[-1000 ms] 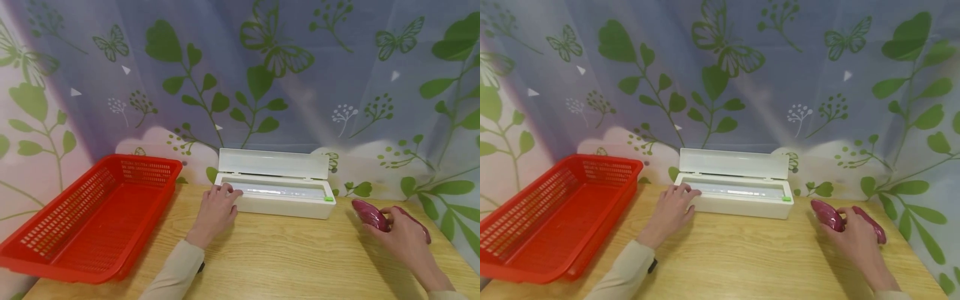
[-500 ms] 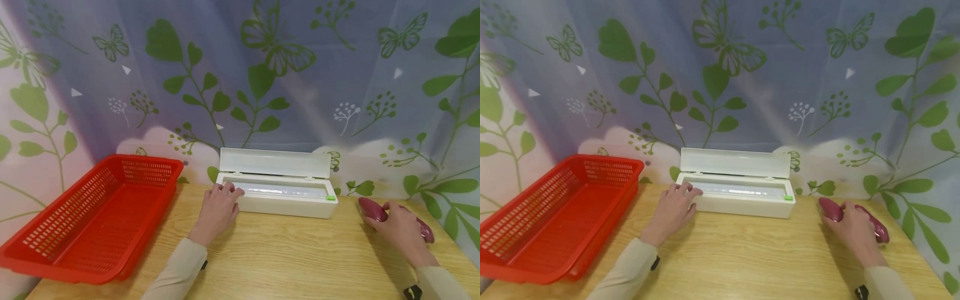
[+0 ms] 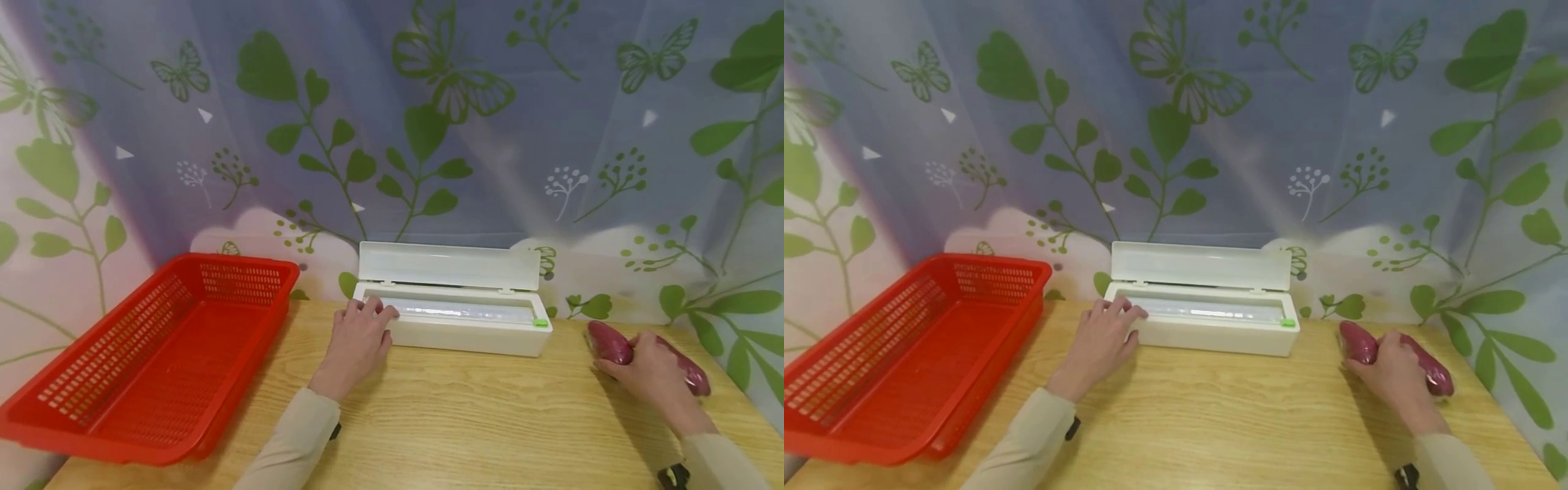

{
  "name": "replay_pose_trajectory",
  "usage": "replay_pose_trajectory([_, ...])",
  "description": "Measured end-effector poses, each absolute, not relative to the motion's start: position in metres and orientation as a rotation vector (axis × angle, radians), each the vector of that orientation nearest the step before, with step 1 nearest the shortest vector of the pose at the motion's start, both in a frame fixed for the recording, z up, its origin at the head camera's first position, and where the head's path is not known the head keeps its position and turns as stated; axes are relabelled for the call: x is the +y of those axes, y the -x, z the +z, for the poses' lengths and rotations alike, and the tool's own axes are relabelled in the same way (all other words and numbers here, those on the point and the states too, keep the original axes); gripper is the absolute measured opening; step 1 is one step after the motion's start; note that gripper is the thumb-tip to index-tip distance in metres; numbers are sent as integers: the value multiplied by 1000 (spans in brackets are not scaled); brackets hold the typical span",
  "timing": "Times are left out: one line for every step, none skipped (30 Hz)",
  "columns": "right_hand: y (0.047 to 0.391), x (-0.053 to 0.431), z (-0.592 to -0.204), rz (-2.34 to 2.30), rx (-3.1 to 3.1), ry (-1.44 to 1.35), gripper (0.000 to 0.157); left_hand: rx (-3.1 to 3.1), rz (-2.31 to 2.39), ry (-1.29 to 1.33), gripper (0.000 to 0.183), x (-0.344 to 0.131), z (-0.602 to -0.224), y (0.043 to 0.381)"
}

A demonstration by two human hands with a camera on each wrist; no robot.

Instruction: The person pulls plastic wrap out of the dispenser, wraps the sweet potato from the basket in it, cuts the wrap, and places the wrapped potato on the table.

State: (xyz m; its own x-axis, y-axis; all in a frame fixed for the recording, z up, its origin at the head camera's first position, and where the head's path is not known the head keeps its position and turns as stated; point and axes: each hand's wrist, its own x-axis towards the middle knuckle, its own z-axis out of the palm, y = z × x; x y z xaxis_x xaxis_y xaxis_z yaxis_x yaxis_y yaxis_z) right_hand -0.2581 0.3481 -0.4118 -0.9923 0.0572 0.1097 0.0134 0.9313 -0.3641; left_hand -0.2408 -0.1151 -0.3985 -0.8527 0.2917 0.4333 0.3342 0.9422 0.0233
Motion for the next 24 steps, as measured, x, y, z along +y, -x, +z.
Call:
replay_pose_trajectory([259, 348, -412, 563, -2972, 50, 71, -2664, -133, 449, 28, -115, -399, 241])
replay_pose_trajectory([259, 347, -412, 566, -2975, 47, 71, -2665, -135, 448, 27, -115, -399, 241])
replay_pose_trajectory([260, 347, -411, 569, -2988, 50, 72, -2668, -134, 446, 28, -116, -399, 241])
replay_pose_trajectory([260, 346, -410, 569, -2992, 56, 72, -2668, -131, 445, 27, -116, -400, 241])
replay_pose_trajectory([261, 345, -410, 564, -2996, 59, 72, -2667, -133, 447, 27, -116, -400, 241])
replay_pose_trajectory([261, 344, -408, 553, -3003, 69, 73, -2666, -137, 450, 27, -116, -400, 241])
replay_pose_trajectory([262, 342, -407, 552, -3011, 80, 74, -2666, -139, 451, 27, -116, -400, 241])
replay_pose_trajectory([262, 341, -406, 548, -3017, 93, 75, -2668, -145, 451, 27, -116, -399, 241])
replay_pose_trajectory([262, 339, -405, 546, -3025, 105, 76, -2668, -148, 452, 26, -116, -399, 241])
replay_pose_trajectory([262, 338, -405, 543, -3030, 116, 77, -2668, -153, 452, 26, -116, -399, 241])
replay_pose_trajectory([262, 338, -404, 541, -3034, 127, 78, -2671, -159, 452, 26, -116, -399, 241])
replay_pose_trajectory([262, 337, -404, 546, -3038, 137, 79, -2674, -164, 449, 26, -116, -398, 241])
replay_pose_trajectory([262, 337, -404, 552, -3038, 139, 79, -2675, -166, 447, 26, -116, -398, 241])
replay_pose_trajectory([262, 338, -405, 557, -3039, 136, 78, -2676, -168, 445, 25, -116, -398, 241])
replay_pose_trajectory([261, 339, -405, 563, -3035, 125, 78, -2675, -166, 443, 25, -115, -398, 241])
replay_pose_trajectory([260, 340, -405, 565, -3030, 113, 77, -2675, -165, 443, 25, -115, -398, 241])
replay_pose_trajectory([259, 341, -405, 565, -3024, 97, 77, -2675, -162, 444, 25, -114, -398, 241])
replay_pose_trajectory([258, 343, -405, 566, -3023, 84, 78, -2672, -159, 448, 26, -113, -398, 241])
replay_pose_trajectory([257, 345, -406, 568, -3029, 78, 81, -2669, -154, 452, 26, -113, -397, 241])
replay_pose_trajectory([256, 346, -406, 574, -3041, 82, 85, -2666, -149, 456, 26, -112, -397, 241])
replay_pose_trajectory([255, 347, -406, 570, -3046, 87, 88, -2661, -144, 461, 26, -112, -397, 240])
replay_pose_trajectory([254, 349, -406, 566, -3055, 93, 91, -2657, -142, 464, 26, -112, -397, 240])
replay_pose_trajectory([253, 349, -407, 564, -3063, 100, 93, -2652, -138, 467, 27, -112, -397, 240])
replay_pose_trajectory([253, 350, -407, 565, -3071, 113, 95, -2648, -140, 470, 27, -112, -397, 239])
